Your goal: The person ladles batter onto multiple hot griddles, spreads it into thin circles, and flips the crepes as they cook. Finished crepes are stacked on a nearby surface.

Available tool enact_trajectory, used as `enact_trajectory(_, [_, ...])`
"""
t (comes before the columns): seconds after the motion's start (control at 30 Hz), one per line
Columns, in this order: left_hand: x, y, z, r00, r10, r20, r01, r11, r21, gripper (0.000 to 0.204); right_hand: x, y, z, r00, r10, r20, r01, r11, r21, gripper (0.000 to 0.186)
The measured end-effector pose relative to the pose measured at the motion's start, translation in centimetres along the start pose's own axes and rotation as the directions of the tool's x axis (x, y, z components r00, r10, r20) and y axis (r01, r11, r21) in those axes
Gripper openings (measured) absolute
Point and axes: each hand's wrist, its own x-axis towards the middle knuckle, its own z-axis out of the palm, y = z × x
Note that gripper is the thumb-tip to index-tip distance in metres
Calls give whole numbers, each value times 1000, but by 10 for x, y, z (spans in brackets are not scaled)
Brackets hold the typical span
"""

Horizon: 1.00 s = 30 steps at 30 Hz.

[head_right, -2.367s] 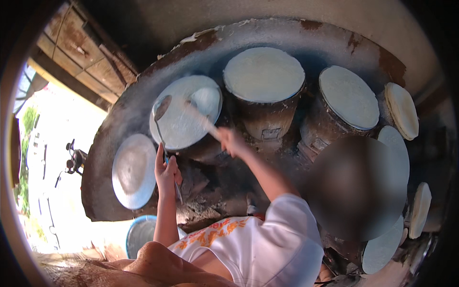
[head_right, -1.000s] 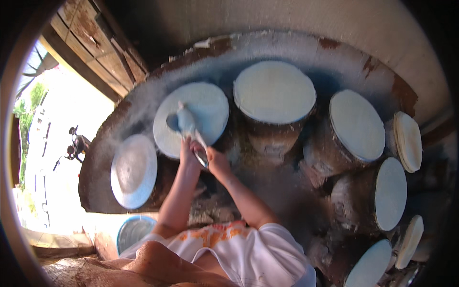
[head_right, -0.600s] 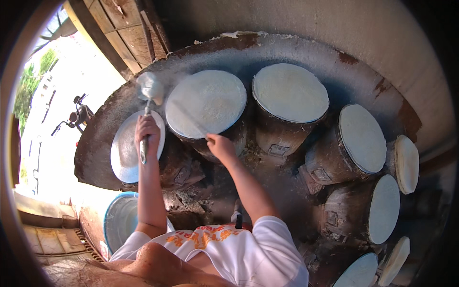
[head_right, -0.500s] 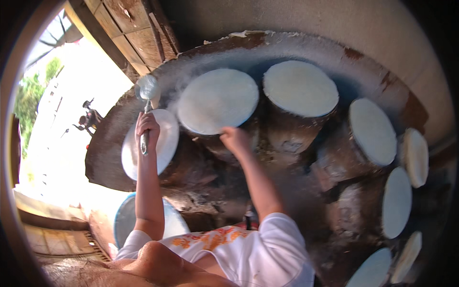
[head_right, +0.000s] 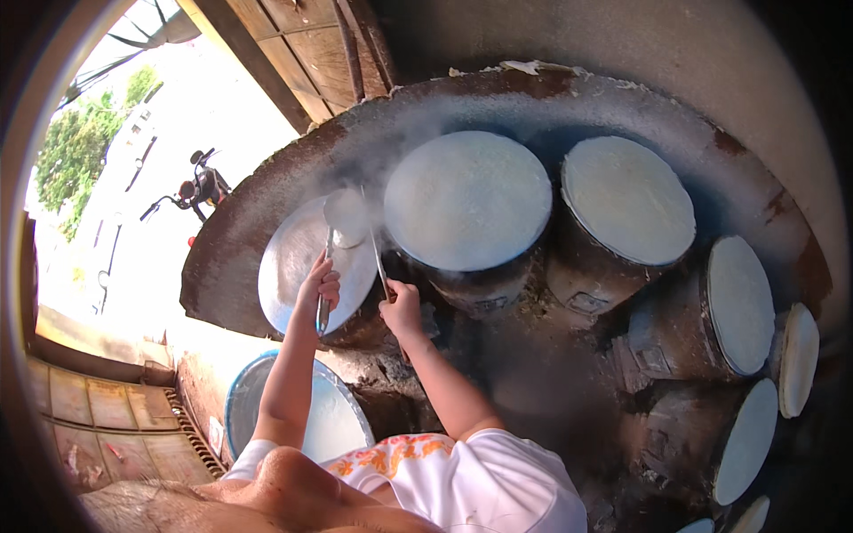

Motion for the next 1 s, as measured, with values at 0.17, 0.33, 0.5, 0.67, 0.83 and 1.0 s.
enact_trajectory(0.17, [21,15,22,934,303,-187,-175,847,501,57,42,-8,45,934,-357,-32,313,855,-413,32])
enact_trajectory(0.33, [20,42,-15,891,403,-209,-176,732,659,61,-2,-12,9,919,-357,170,389,739,-550,27])
enact_trajectory(0.5, [25,49,-22,816,557,-152,-53,334,941,56,53,-31,40,853,-452,261,506,593,-627,23])
enact_trajectory(0.67, [13,57,-68,719,692,63,221,-314,923,58,24,-17,25,858,-464,221,504,673,-542,26])
enact_trajectory(0.83, [8,69,-94,557,798,230,155,-372,915,59,74,-27,60,807,-498,318,586,602,-542,30])
enact_trajectory(1.0, [-34,70,-63,795,554,-249,-193,620,761,58,43,-19,56,868,-374,325,493,721,-487,35])
